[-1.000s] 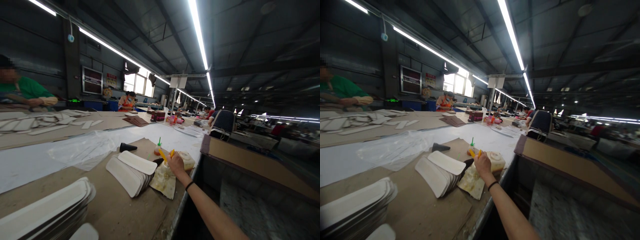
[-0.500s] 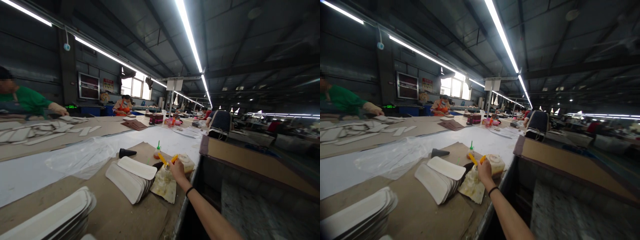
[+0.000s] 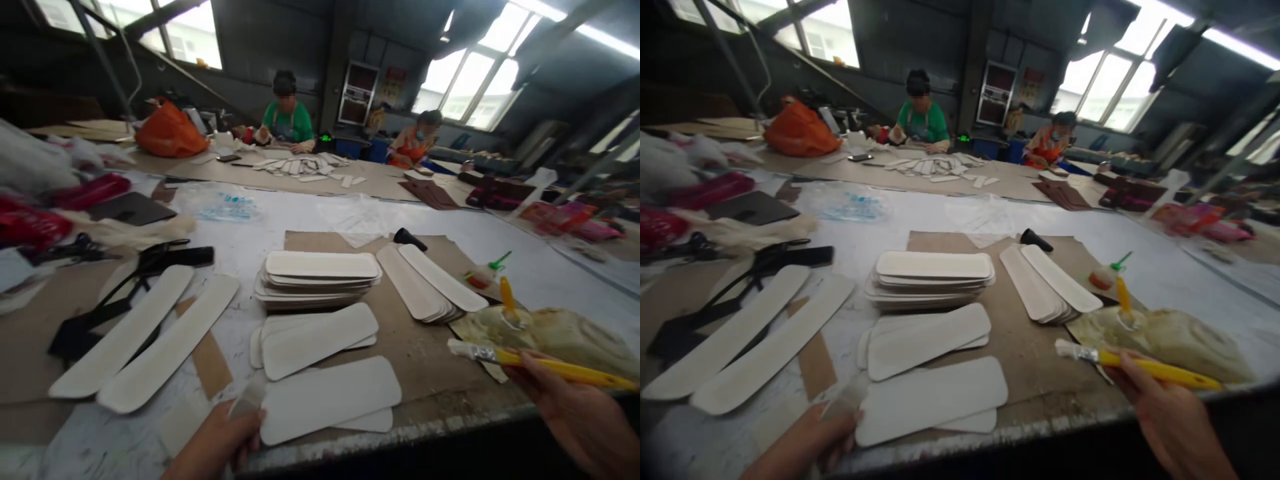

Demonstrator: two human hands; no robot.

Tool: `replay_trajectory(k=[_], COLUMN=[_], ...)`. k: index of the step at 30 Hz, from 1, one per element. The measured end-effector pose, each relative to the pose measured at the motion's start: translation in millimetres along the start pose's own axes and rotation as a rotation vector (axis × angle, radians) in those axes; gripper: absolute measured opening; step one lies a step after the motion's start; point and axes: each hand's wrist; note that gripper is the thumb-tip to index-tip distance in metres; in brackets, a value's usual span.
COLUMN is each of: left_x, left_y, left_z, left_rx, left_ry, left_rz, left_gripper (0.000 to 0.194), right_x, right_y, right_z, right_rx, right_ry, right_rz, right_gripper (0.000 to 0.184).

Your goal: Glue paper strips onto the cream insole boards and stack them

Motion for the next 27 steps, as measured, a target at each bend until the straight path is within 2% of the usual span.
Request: replay_trajectory(k=[2, 3, 4, 6, 10, 13, 17, 23, 27], left_x=[4, 4, 4, 3, 3, 5, 6, 4, 8], left_y=[-4, -7, -8, -10, -8, -8, -9, -10, -11], left_z=[-1.3, -1.8, -2.1, -1.6, 1.6, 3.5, 5.1, 5.3, 4.9], left_rx=[0.011, 0.019, 0.029, 0.049, 0.079, 0.101, 0.118, 0.125, 0.124], left_ry=[0.055, 0.07, 0.077, 0.077, 0.059, 0.047, 0.047, 0.011, -0.004], left_rz=[0.005, 0.002, -0.004, -0.019, -0.018, 0.009, 0.028, 0.036, 0.038], left_gripper=[0.037, 0.038, 0.039, 0.041, 0.042, 0.042, 0.039, 0.042, 0.043], right_x=[-3, -4, -7, -13, -27, -37, -39, -36, -36], right_y=[45, 68, 89, 127, 173, 184, 188, 199, 193], right_z=[-22, -35, -48, -76, -122, -137, -135, -141, -144], right_rx=[0.145, 0.267, 0.405, 0.588, 0.76, 0.775, 0.722, 0.75, 0.71], right_ry=[-0.018, 0.003, 0.002, -0.053, -0.114, -0.067, -0.013, -0.024, 0.026], right_rz=[-0.096, -0.132, -0.151, -0.137, -0.112, -0.119, -0.094, -0.077, -0.002], right_gripper=[0.036, 0.04, 0.041, 0.039, 0.034, 0.037, 0.041, 0.034, 0.038])
Point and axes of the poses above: each hand's wrist, its own y-axis away from the middle knuckle, its own z-axis out of the back of the hand, x = y × z, and after that the axes turned 1 degree about -y, right-handed
